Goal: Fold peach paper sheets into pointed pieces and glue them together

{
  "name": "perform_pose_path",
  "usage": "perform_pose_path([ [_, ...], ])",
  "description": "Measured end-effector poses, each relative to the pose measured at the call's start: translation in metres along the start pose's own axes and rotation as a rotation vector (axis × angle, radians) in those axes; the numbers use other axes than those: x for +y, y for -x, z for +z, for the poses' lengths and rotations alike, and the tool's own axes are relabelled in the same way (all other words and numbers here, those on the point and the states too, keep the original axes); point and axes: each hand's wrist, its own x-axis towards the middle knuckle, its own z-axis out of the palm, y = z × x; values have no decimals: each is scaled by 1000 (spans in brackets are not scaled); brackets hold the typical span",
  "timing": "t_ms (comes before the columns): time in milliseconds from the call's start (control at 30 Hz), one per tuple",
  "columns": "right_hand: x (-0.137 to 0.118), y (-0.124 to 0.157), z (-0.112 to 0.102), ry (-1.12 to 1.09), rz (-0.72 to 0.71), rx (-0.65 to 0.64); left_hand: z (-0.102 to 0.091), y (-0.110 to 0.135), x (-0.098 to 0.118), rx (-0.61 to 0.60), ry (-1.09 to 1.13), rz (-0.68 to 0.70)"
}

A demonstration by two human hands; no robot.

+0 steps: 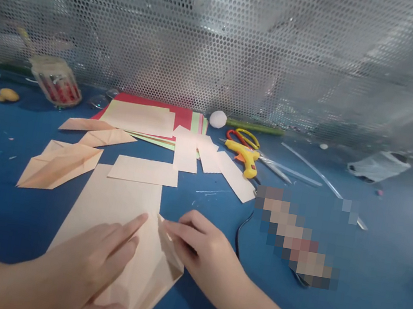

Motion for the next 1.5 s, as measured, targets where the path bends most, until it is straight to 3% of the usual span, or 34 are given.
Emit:
perform_pose_path([
  [400, 25, -1, -9, 59, -433, -151, 4, -1, -1, 61, 8, 71],
  [900, 24, -4, -13, 106, -457, -222, -5, -4, -4, -20, 86, 70],
  [1133, 29, -3, -17, 167, -459, -280, -4, -5, -4, 8, 53, 77],
  [1500, 25, 0, -15, 257, -461, -320, 13, -3, -11, 104, -78, 106],
])
